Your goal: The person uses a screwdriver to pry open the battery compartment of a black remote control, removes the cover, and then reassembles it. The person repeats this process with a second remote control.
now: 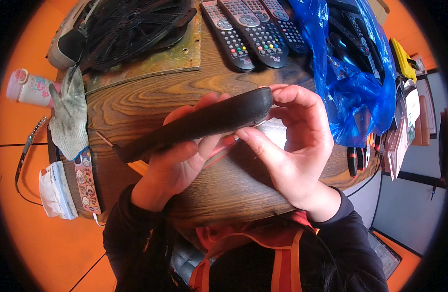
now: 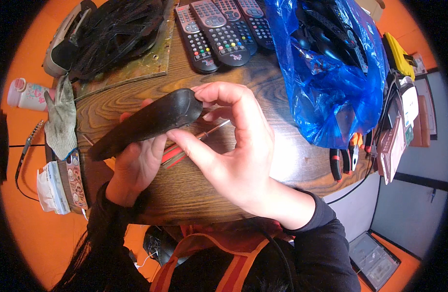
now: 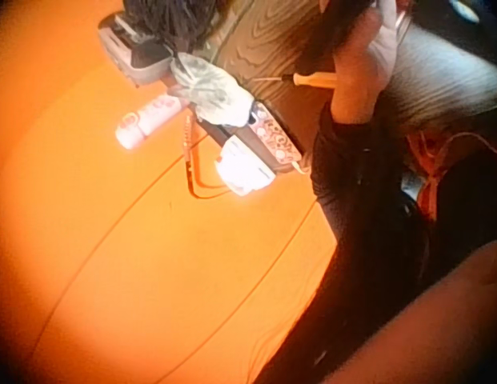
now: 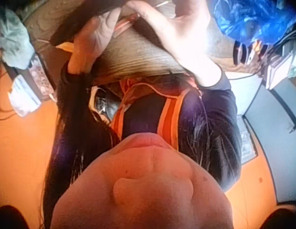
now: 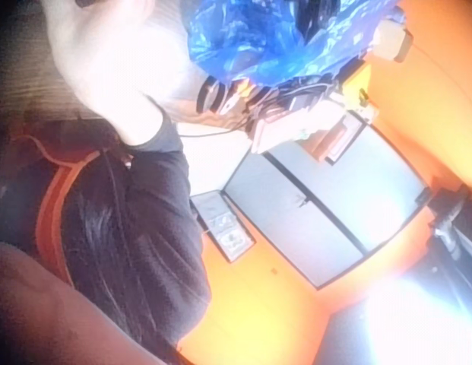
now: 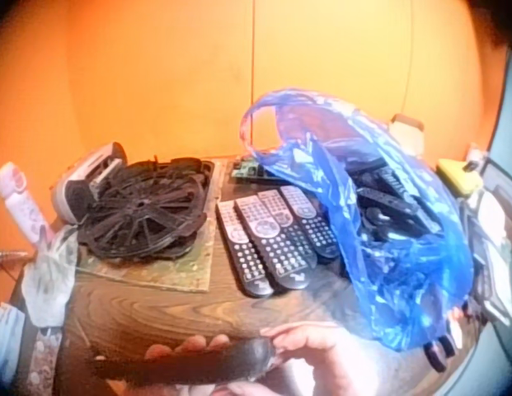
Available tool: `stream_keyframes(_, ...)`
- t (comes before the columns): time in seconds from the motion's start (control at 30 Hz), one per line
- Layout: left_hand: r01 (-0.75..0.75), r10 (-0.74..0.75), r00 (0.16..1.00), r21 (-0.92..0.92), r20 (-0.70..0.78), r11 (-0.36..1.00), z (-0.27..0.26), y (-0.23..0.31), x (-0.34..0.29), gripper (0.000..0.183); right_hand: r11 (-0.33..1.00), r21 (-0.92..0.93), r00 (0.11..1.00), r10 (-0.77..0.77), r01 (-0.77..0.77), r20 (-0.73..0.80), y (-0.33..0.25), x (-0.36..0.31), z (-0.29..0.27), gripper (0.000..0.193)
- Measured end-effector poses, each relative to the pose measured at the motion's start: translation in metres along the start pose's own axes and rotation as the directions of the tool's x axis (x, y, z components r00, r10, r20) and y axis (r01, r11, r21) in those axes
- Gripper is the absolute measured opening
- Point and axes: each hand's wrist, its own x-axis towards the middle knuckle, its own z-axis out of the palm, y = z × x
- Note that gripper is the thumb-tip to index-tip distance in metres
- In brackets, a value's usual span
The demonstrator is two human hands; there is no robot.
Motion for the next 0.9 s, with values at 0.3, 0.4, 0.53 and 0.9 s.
stream_keyframes(0.3, 0.076, -0.071, 0.951, 0.005, -0.300, 0.997, 0.021, 0.006, 0.007, 0.045, 0.790, 0.356, 0.866, 0.453, -0.500, 0.210, -0.009, 0.001, 0.010, 0.038)
stream_keyframes(0.4, 0.124, -0.054, 0.969, 0.288, -0.240, 0.950, 0.022, 0.004, 0.009, 0.057, 0.804, 0.235, 0.833, 0.493, -0.546, 0.250, -0.007, 0.005, 0.010, 0.023)
stream_keyframes(0.53, 0.086, -0.016, 0.990, 0.508, -0.140, 0.857, 0.024, 0.004, 0.009, 0.057, 0.789, 0.194, 0.787, 0.488, -0.583, 0.378, -0.003, 0.006, 0.008, 0.021)
stream_keyframes(0.9, -0.077, 0.088, 0.996, 0.469, -0.001, 0.880, 0.022, -0.005, 0.004, 0.055, 0.830, 0.252, 0.831, 0.373, -0.498, 0.413, 0.000, -0.008, 0.028, 0.022)
